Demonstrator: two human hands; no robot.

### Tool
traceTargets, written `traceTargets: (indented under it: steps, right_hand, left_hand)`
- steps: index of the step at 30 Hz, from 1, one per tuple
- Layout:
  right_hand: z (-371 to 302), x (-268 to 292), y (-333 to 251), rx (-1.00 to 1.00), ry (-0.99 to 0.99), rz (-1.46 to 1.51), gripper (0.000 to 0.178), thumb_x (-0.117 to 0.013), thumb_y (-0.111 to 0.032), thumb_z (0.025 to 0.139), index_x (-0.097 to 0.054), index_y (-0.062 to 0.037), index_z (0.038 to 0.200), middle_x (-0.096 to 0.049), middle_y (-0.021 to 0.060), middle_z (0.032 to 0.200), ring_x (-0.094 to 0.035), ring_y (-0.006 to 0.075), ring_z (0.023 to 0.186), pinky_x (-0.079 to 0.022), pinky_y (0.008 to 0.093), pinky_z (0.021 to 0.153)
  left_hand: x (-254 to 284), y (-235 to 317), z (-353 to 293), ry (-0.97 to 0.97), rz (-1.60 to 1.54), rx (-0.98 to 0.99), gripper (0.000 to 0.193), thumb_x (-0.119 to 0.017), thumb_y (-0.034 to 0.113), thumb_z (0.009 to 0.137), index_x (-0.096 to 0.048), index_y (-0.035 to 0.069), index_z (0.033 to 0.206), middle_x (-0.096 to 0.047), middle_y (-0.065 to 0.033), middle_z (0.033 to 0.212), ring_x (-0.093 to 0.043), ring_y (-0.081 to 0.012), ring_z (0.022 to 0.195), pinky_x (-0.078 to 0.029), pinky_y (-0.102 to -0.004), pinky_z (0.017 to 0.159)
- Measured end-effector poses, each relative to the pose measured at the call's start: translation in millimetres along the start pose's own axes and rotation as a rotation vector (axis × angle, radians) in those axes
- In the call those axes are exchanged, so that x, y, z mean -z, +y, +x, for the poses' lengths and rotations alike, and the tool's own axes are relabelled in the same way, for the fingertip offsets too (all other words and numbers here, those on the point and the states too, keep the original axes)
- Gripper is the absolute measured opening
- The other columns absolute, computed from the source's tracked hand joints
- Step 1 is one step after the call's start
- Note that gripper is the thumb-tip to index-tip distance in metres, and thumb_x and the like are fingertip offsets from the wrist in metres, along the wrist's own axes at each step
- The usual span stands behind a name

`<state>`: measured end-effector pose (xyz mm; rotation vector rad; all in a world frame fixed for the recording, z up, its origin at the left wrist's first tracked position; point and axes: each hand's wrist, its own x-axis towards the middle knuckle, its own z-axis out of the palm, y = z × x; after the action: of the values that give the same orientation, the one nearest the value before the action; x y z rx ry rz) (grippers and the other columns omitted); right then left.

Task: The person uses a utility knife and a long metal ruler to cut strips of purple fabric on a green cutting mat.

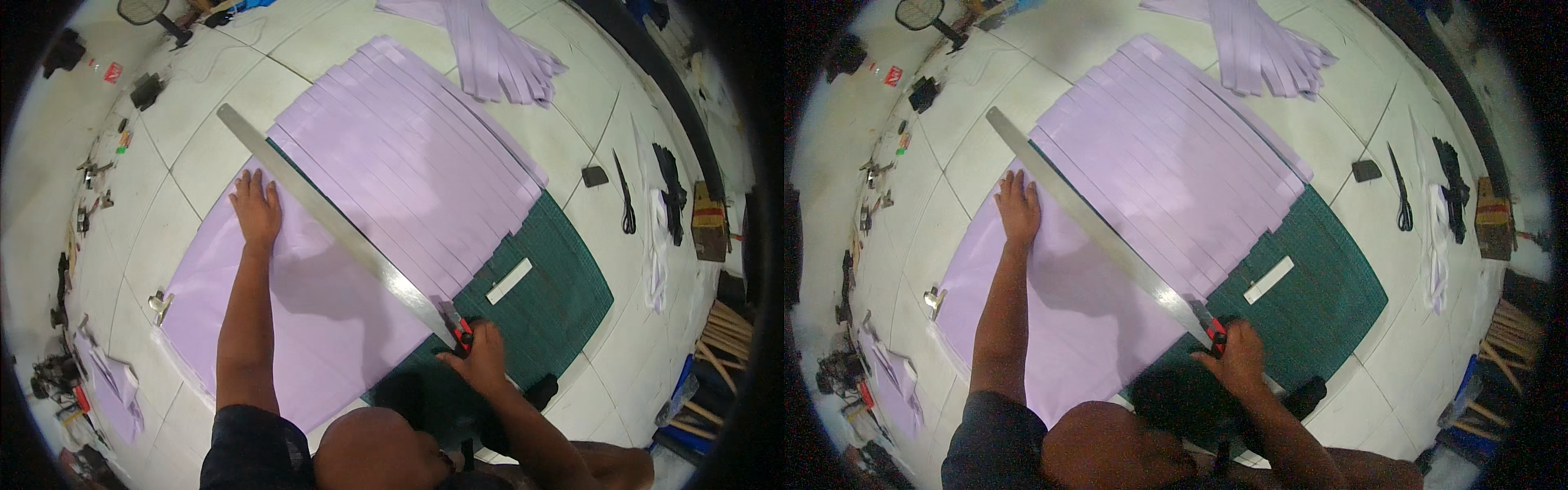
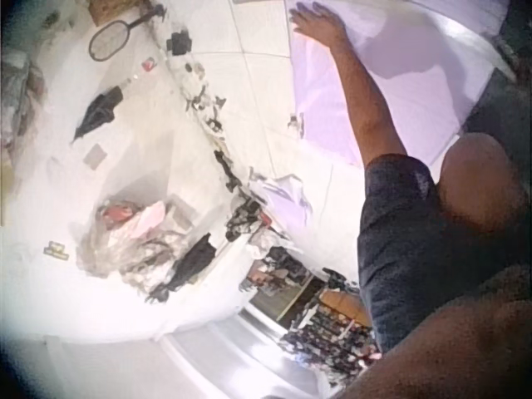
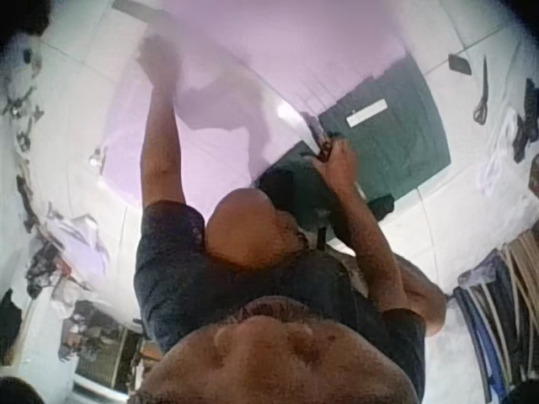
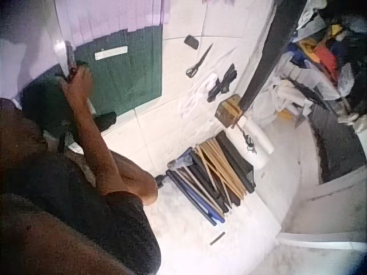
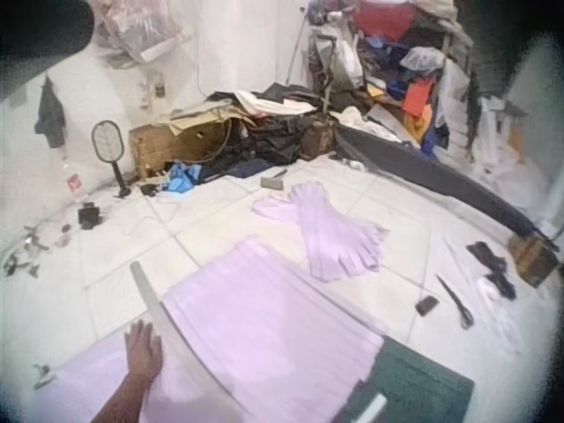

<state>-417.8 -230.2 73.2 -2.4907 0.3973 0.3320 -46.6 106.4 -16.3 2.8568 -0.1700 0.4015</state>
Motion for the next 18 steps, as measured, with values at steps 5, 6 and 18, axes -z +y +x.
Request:
traceTargets:
  steps: [5, 6, 18]
  right_hand:
    - [-4.2, -24.8, 16.9, 0.003, 0.027, 0.054, 0.058, -0.087, -0.025, 0.068, -0.053, 0.0001, 0.108, -0.056, 0.0199, 0.106, -0.055, 0.0390, 0.100, -0.043, 0.0513, 0.087]
    - [-5.1, -30.5, 20.2, 0.029, 0.063, 0.077, 0.058, -0.087, -0.023, 0.068, -0.053, 0.0005, 0.109, -0.056, 0.0202, 0.106, -0.055, 0.0391, 0.100, -0.043, 0.0511, 0.087]
    - [-34.4, -47.3, 20.4, 0.027, 0.104, 0.291, 0.057, -0.084, -0.017, 0.070, -0.052, 0.0021, 0.113, -0.056, 0.0214, 0.106, -0.056, 0.0379, 0.099, -0.045, 0.0475, 0.087]
  left_hand:
    - [-4.3, 3.0, -2.3, -0.014, -0.061, 0.041, 0.046, -0.047, 0.032, 0.101, -0.052, 0.006, 0.139, -0.040, -0.0215, 0.151, -0.032, -0.0426, 0.142, -0.018, -0.0606, 0.116]
    - [-4.0, 4.8, -1.3, -0.018, -0.070, 0.045, 0.046, -0.046, 0.032, 0.102, -0.052, 0.006, 0.139, -0.040, -0.0214, 0.151, -0.032, -0.0424, 0.142, -0.018, -0.0606, 0.117]
    - [5.1, 5.8, -2.1, -0.025, -0.307, 0.109, 0.050, -0.045, 0.032, 0.102, -0.040, 0.006, 0.145, -0.041, -0.0225, 0.151, -0.028, -0.0443, 0.144, -0.011, -0.0590, 0.118]
